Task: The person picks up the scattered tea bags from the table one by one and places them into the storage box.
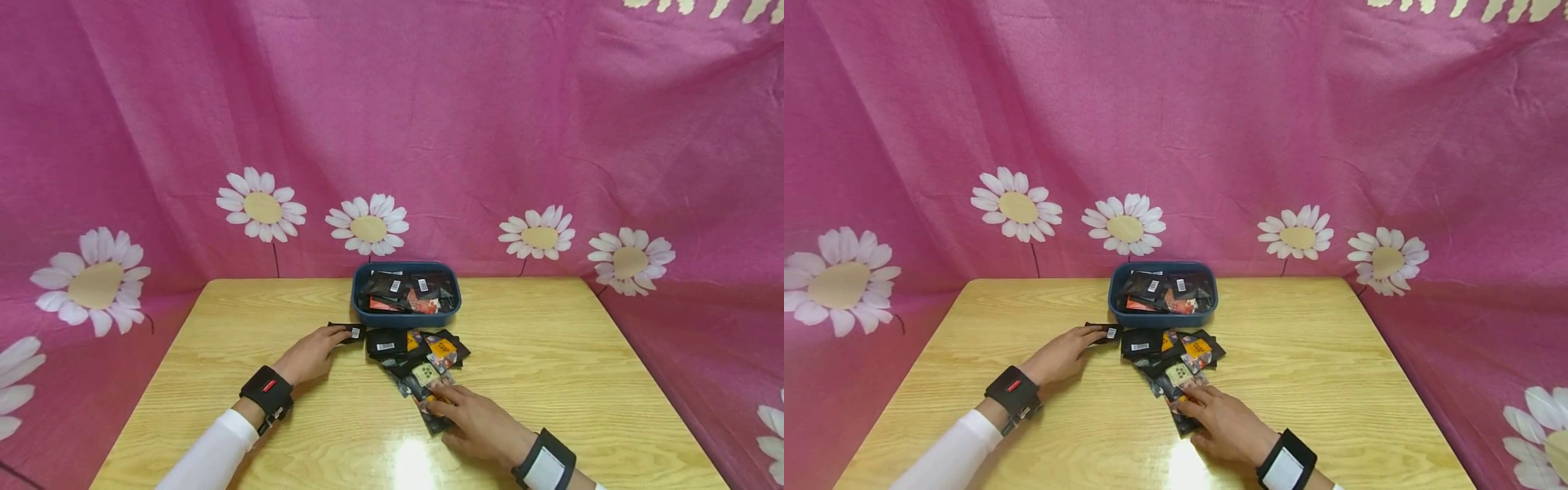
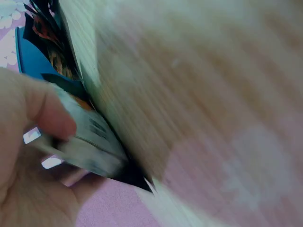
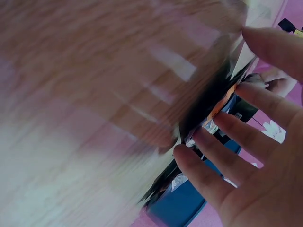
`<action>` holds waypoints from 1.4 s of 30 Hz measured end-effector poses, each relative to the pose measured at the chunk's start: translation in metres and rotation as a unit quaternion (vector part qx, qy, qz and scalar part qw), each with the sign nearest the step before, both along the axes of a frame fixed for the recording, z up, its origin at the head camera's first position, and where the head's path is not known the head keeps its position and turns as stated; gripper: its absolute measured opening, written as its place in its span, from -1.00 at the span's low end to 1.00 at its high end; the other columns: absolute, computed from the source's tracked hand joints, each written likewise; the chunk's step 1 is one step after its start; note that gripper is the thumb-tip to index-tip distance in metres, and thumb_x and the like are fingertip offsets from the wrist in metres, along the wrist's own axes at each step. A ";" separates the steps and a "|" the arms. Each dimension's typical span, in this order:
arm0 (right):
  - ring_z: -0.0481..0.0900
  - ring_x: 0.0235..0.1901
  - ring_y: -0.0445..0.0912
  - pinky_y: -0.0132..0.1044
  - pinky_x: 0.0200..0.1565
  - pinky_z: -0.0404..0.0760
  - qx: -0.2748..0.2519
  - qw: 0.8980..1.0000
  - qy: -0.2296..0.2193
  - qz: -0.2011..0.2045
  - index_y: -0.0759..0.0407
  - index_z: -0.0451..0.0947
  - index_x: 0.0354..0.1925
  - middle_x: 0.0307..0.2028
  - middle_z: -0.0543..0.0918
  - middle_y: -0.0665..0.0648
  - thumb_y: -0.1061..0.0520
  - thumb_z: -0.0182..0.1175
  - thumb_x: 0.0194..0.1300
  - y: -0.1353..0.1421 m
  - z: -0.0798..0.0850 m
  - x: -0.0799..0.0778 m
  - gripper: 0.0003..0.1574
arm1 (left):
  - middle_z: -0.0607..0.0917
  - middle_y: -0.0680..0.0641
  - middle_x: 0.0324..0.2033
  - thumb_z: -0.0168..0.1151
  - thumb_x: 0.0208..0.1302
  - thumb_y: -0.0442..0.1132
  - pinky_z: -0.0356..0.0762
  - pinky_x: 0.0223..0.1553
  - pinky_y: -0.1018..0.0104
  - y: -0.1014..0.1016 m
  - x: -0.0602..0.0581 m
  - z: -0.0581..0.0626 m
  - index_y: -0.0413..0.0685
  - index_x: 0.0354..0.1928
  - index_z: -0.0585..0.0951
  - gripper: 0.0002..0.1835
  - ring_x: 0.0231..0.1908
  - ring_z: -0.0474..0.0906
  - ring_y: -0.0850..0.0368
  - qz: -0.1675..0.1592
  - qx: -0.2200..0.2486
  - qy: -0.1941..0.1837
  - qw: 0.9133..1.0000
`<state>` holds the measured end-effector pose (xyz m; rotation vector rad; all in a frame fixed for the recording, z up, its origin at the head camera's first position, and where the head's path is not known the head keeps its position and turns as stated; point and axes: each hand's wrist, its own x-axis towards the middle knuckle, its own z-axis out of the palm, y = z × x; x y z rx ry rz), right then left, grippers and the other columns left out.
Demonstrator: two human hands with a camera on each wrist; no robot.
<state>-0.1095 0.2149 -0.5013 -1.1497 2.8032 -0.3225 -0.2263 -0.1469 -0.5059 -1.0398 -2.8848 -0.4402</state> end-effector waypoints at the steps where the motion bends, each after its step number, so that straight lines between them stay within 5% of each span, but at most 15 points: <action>1: 0.39 0.29 0.20 0.10 0.13 0.54 -0.001 1.000 0.005 -0.001 -0.05 0.48 0.29 0.35 0.39 0.18 -0.03 0.33 0.23 0.000 0.000 0.000 -0.35 | 0.49 -0.28 0.25 0.12 0.19 -0.58 0.46 0.20 -0.01 0.000 0.002 0.000 -0.22 0.30 0.49 -0.42 0.22 0.46 -0.17 -0.002 0.006 0.004 1.000; 9: 0.57 0.07 0.05 -0.05 -0.03 0.65 0.010 0.999 0.050 -0.014 0.03 0.56 0.18 0.14 0.50 0.19 0.02 0.41 0.16 -0.004 -0.003 0.000 -0.40 | 0.64 -0.16 0.12 0.10 0.07 -0.69 0.53 0.14 0.08 -0.002 0.019 0.004 -0.22 0.21 0.58 -0.39 0.13 0.57 -0.07 -0.020 0.038 0.055 0.998; 16: 0.61 -0.03 0.07 -0.06 -0.21 0.69 0.013 0.994 0.111 -0.017 0.02 0.62 0.08 0.08 0.58 0.19 0.14 0.38 0.12 -0.006 -0.009 0.001 -0.50 | 0.70 -0.05 0.03 0.09 0.05 -0.67 0.57 0.09 0.19 0.003 0.034 0.014 -0.10 0.17 0.63 -0.38 0.07 0.61 0.09 -0.010 0.064 0.063 0.996; 25: 0.54 0.12 0.14 0.03 0.05 0.60 0.017 0.989 0.150 -0.004 0.04 0.56 0.12 0.15 0.56 0.20 0.23 0.34 0.08 -0.010 -0.013 0.000 -0.41 | 0.68 -0.05 0.07 0.14 0.23 -0.58 0.55 0.13 0.16 0.005 0.047 0.035 -0.10 0.19 0.61 -0.51 0.11 0.59 0.08 -0.024 0.092 0.090 0.991; 30: 0.63 -0.09 0.00 -0.11 -0.02 0.62 0.007 0.980 0.199 0.017 0.03 0.62 0.02 -0.07 0.67 0.08 0.35 0.29 0.10 -0.012 -0.013 -0.003 -0.51 | 0.69 -0.02 0.06 0.15 0.30 -0.53 0.61 0.03 0.16 0.010 0.051 0.046 -0.04 0.22 0.60 -0.53 0.07 0.61 0.12 -0.028 0.107 0.079 0.991; 35: 0.65 -0.21 -0.11 -0.19 -0.10 0.63 0.006 0.981 0.190 0.034 0.05 0.67 0.00 -0.16 0.72 -0.01 0.35 0.27 0.13 -0.005 -0.005 0.000 -0.55 | 0.69 -0.01 0.06 0.15 0.24 -0.58 0.63 -0.01 0.18 0.011 0.057 0.053 -0.02 0.23 0.59 -0.46 0.06 0.61 0.14 -0.034 0.114 0.095 0.988; 42: 0.66 -0.18 -0.11 -0.18 -0.10 0.66 -0.042 0.982 0.184 0.018 0.13 0.67 0.02 -0.18 0.72 0.02 0.42 0.37 -0.05 0.007 0.020 0.002 -0.41 | 0.68 -0.07 0.07 0.18 0.18 -0.64 0.65 -0.04 0.16 0.008 0.065 0.070 -0.10 0.22 0.59 -0.43 0.07 0.62 0.05 -0.027 0.124 0.172 0.977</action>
